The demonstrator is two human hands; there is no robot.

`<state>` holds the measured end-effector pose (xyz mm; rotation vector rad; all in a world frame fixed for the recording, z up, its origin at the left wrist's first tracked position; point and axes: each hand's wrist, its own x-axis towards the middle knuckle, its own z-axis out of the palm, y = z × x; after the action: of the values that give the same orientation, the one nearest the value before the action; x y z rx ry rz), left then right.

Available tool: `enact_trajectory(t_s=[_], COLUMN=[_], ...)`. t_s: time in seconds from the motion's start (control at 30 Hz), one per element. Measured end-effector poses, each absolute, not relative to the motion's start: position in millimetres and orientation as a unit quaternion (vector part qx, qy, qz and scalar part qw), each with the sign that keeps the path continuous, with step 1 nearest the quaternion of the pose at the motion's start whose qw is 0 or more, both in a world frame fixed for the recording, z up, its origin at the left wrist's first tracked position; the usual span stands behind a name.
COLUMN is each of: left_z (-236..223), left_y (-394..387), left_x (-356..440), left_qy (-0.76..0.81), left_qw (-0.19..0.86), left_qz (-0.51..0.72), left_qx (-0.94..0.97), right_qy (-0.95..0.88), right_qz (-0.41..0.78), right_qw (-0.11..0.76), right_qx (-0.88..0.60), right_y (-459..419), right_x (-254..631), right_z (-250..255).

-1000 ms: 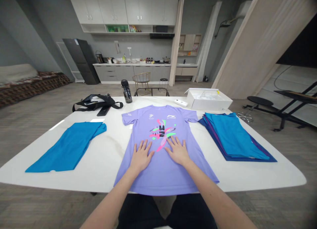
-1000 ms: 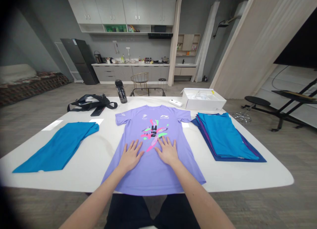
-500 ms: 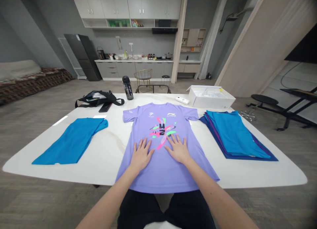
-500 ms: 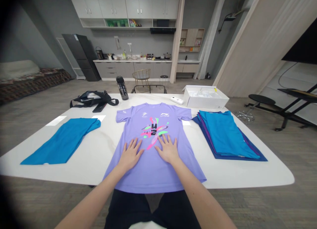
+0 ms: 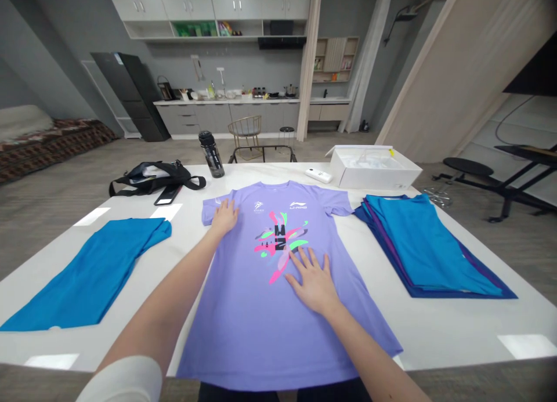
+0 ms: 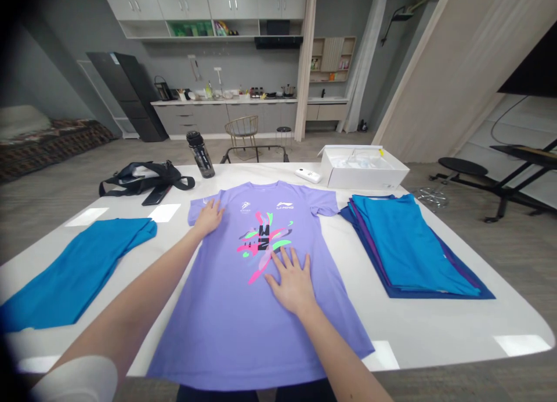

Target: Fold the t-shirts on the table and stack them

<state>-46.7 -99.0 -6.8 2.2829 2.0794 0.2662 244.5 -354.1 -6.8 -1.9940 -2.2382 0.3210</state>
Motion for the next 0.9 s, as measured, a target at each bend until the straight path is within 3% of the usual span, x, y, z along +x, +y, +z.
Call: enact_trajectory(t_s=[0.17, 0.37, 0.57, 0.73, 0.9], left_z=[-22.6, -42.1, -34.2, -36.4, -47.5], left_y=[-48.1, -47.3, -44.8, -24.2, -5.3], left_x=[-77.6, -109.6, -105.8, -94.1, -97.0], left_qy=[0.729, 0.753, 0.71, 0.71, 0.729], left_qw=[0.075, 0.075, -0.003, 0.075, 0.075], left_qz=[0.035, 0.03, 0.061, 0.023, 0.03], left_qx=[0.68, 0.653, 0.701, 0.7, 0.68], right_qy=[-0.738, -0.747, -0.736, -0.682, -0.597], right_qz=[0.111, 0.108, 0.076, 0.046, 0.067], right_qw=[0.064, 0.056, 0.072, 0.081, 0.044], right_qx=[-0.663, -0.654, -0.669, -0.725, -0.798], right_y=[-353.5, -336.1, -246.9, -155.9, -101.1], right_x=[245.2, 251.0, 265.1, 289.1, 322.8], right_z=[-10.0, -6.6, -0.9, -10.1, -27.4])
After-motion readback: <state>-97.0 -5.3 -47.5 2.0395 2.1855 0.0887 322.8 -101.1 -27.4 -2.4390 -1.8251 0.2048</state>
